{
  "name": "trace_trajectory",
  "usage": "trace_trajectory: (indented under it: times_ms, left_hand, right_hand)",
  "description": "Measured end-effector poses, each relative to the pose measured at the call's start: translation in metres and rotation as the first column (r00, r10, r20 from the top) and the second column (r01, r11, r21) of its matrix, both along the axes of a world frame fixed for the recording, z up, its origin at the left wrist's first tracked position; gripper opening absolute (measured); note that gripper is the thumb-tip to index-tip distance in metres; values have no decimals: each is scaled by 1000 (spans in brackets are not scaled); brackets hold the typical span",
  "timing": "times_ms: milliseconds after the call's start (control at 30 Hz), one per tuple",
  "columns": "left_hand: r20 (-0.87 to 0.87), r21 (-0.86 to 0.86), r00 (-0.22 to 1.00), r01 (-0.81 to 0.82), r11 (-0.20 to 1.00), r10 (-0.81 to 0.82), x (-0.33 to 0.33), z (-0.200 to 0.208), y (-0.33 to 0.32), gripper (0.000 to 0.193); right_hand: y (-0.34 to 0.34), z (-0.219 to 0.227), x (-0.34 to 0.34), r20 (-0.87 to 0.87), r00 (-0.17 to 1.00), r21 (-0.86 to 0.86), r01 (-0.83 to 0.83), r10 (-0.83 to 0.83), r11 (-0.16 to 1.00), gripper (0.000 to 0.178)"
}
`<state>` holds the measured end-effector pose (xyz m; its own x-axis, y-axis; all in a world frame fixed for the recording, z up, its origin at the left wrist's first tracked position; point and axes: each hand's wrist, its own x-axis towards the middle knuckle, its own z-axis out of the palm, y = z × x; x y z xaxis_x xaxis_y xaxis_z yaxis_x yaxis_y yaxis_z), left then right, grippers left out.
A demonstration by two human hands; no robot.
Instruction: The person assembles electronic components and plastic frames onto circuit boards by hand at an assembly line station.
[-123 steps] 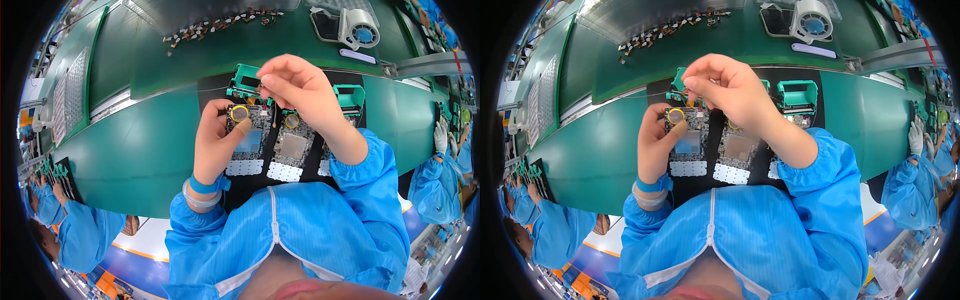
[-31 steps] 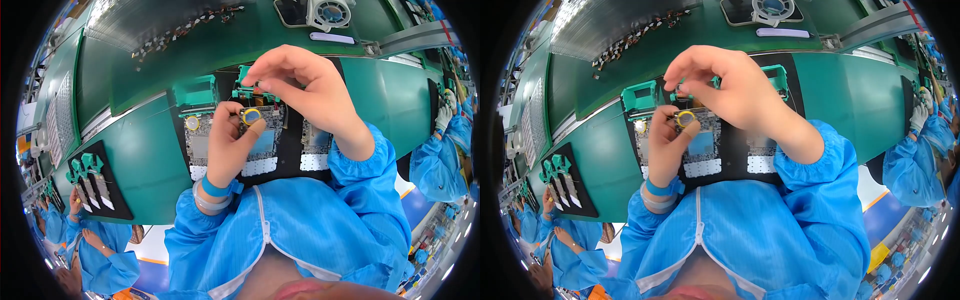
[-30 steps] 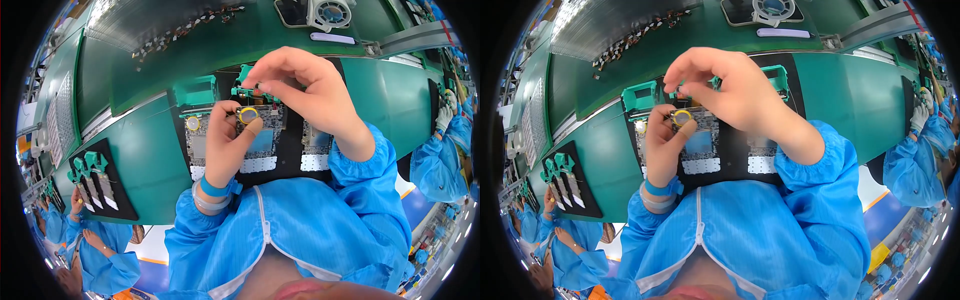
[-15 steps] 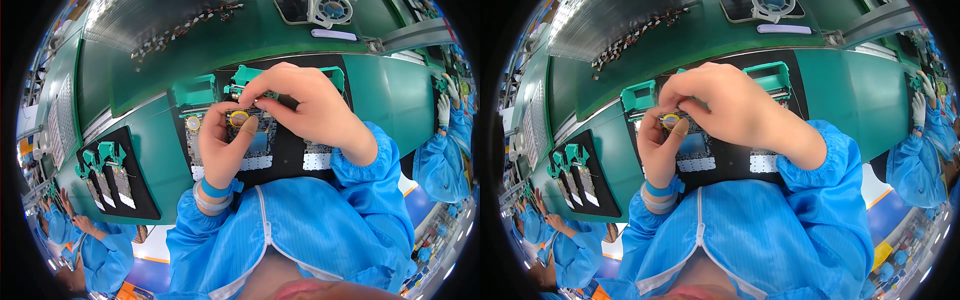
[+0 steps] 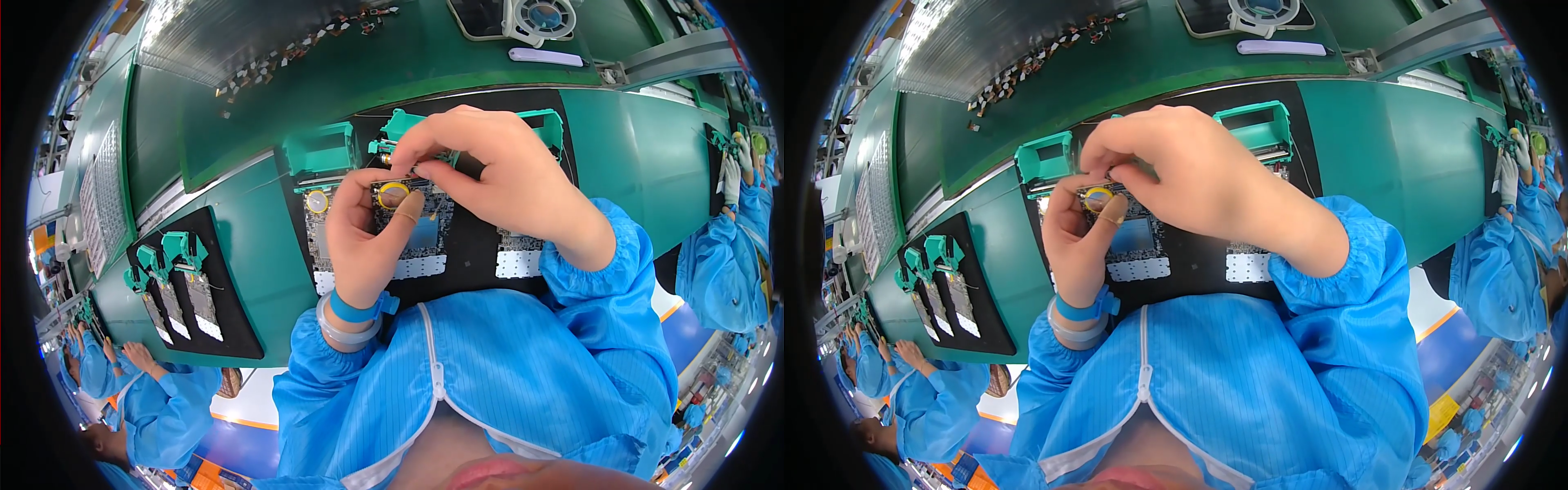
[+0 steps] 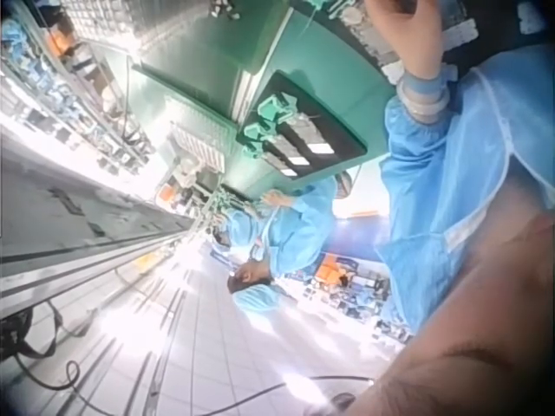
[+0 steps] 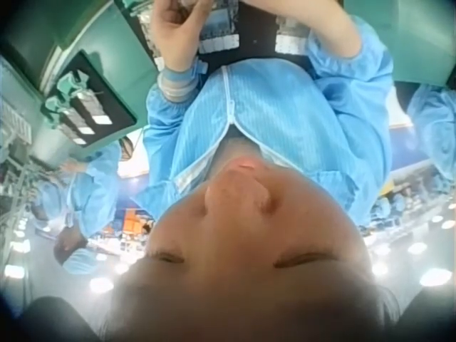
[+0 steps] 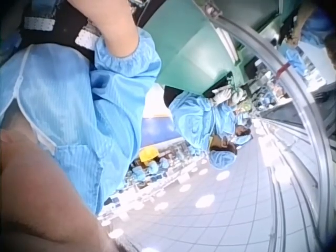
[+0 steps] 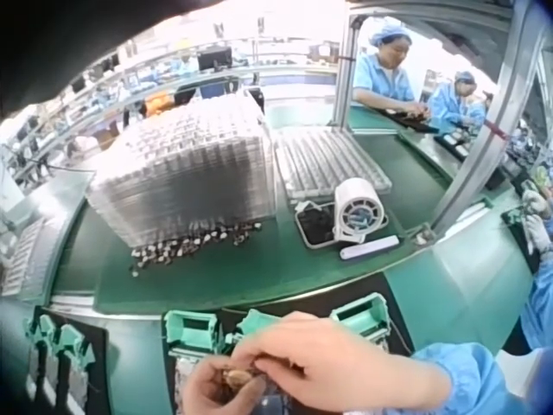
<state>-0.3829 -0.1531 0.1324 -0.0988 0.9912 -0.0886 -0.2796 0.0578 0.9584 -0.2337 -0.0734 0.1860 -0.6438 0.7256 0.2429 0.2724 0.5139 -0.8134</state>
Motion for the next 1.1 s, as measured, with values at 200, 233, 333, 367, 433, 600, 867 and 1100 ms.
trace_trajectory:
  times_ms: [200,233,333,367,433,600,867,1100]
  left_hand:
    - [-10,-3,1000,-13,1000,13,2,1,1,29]
    - [-9,3,1000,-15,1000,15,2,1,1,28]
    - [-9,5,1000,-10,1000,10,3,1,2,28]
    - [-10,5,1000,-12,1000,12,3,1,2,28]
    - [-28,9,1000,-8,1000,9,3,1,3,28]
    - [-19,-7,1000,-13,1000,12,4,0,3,28]
    - [-6,-30,1000,-14,999,14,3,-2,3,28]
    - [46,-6,998,-38,999,38,4,-4,3,23]
  right_hand:
    - [0,-4,0,-22,999,69,31,-29,997,19]
    - [0,-4,0,-23,999,69,30,-28,997,19]
    - [1,-4,1,-35,999,44,30,-28,999,19]
    - [1,-4,1,-39,999,41,32,-30,999,19]
    - [1,-5,1,-42,999,38,33,-31,999,19]
    - [1,-5,2,-48,998,13,41,-41,999,19]
    - [-6,-2,2,-9,999,-158,42,-44,987,34]
    - [-9,-8,2,-40,999,-272,14,-26,962,51]
